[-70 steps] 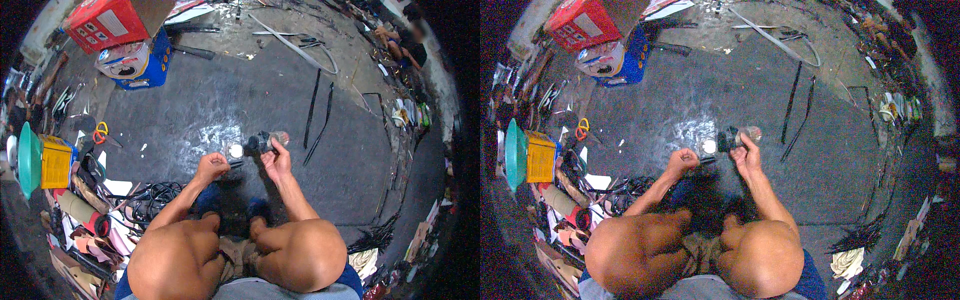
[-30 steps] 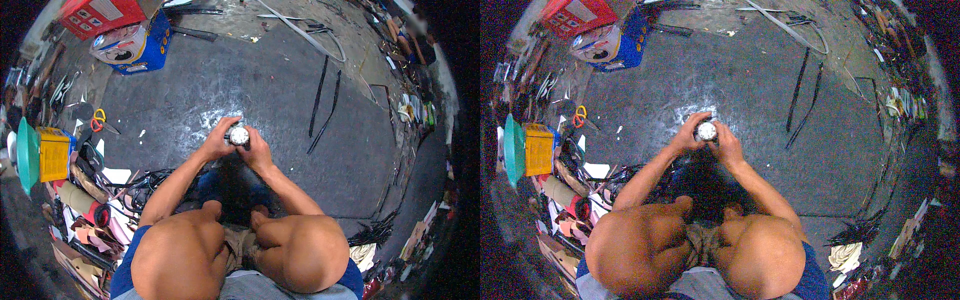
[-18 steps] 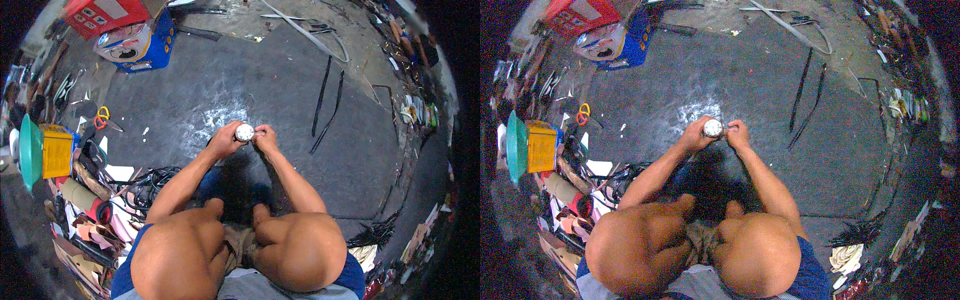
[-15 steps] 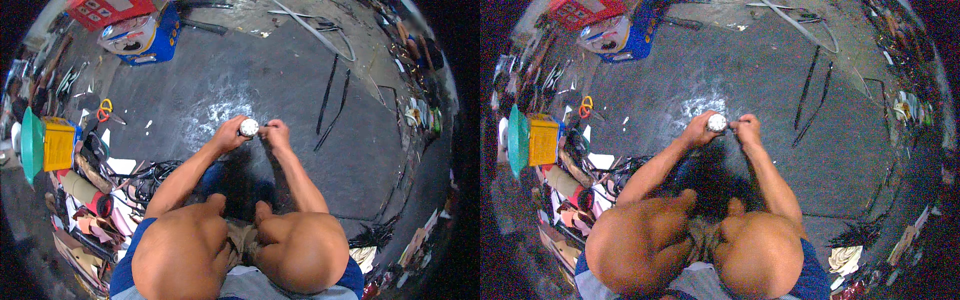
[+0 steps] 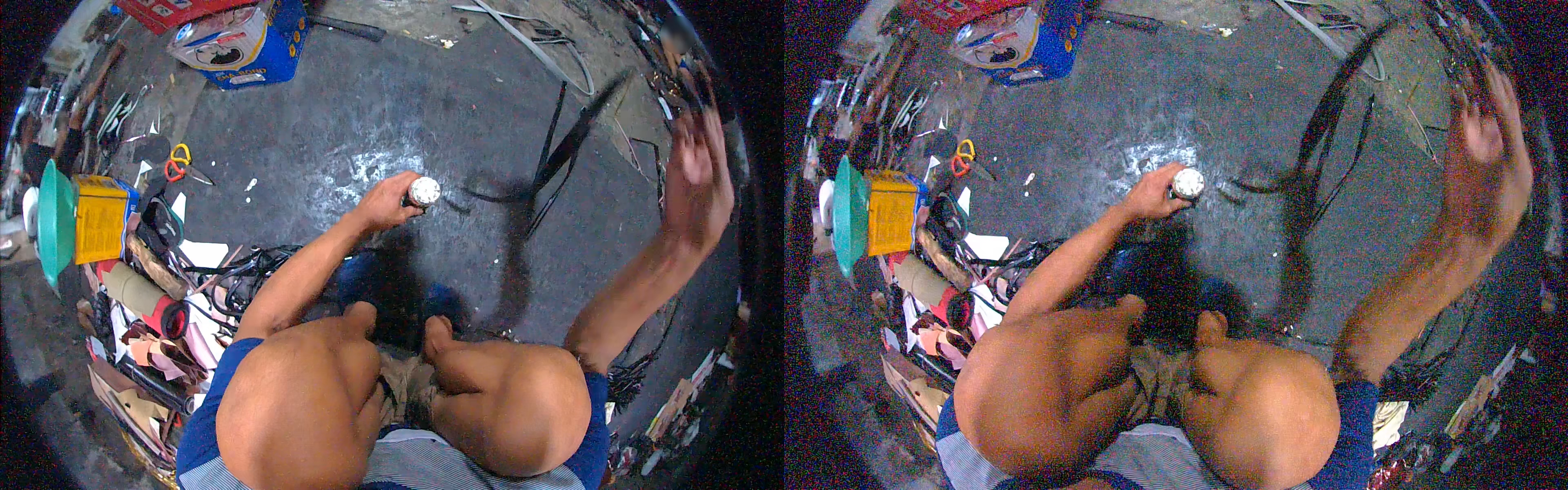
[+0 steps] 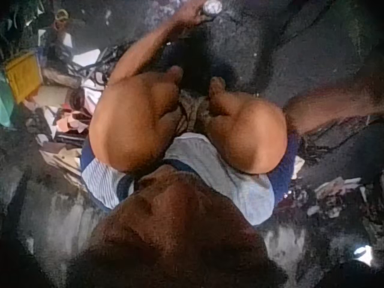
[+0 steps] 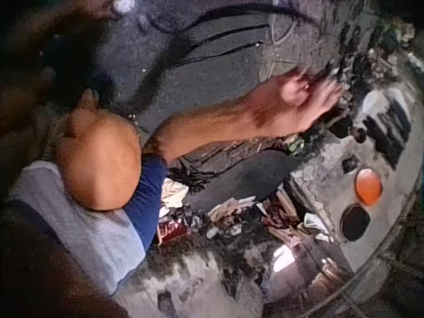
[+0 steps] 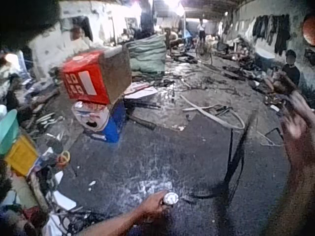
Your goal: The person sits on the floor and repeatedly picks up black cable strips, rubs them against a small white cylindrical object, and places them on the floor. The person handles the cables one at a time in a repetitive manner.
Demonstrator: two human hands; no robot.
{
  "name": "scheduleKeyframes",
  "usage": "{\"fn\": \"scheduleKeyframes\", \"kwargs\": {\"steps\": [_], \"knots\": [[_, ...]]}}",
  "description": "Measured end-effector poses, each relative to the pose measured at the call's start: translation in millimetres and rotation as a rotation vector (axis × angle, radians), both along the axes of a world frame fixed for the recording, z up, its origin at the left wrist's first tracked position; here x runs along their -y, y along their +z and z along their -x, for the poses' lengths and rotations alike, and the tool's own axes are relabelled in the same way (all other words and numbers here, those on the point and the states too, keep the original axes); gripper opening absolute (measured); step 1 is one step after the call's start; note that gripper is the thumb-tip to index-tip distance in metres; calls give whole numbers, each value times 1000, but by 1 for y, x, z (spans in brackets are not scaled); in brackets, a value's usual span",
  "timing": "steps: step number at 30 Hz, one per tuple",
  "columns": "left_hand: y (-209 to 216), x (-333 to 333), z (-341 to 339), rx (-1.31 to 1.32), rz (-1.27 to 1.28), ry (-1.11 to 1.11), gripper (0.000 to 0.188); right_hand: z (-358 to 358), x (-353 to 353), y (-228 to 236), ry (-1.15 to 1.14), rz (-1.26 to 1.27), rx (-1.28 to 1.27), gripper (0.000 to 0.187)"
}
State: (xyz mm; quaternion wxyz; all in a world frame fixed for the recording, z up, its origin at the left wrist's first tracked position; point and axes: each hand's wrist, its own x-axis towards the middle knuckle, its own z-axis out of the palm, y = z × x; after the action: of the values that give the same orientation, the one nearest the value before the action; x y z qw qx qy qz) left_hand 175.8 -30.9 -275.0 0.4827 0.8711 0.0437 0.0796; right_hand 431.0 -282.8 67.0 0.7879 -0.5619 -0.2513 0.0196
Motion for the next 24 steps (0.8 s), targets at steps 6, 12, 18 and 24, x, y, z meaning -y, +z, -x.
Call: {"fn": "scheduleKeyframes", "kwargs": {"steps": [6,12,18,24], "knots": [[23,-1,85,-202,-326,103,61,-105,-68,10,-207,142,41,27],[-6,-3,197,-399,-713,-58,40,-141,-23,-43,-293,50,141,32],[-14,-12,211,-184,-713,30,18,-23,6,-248,-488,486,-8,19],[17,-21,164,-212,-263,467,16,124,20,-373,-220,1089,-78,51]]}}
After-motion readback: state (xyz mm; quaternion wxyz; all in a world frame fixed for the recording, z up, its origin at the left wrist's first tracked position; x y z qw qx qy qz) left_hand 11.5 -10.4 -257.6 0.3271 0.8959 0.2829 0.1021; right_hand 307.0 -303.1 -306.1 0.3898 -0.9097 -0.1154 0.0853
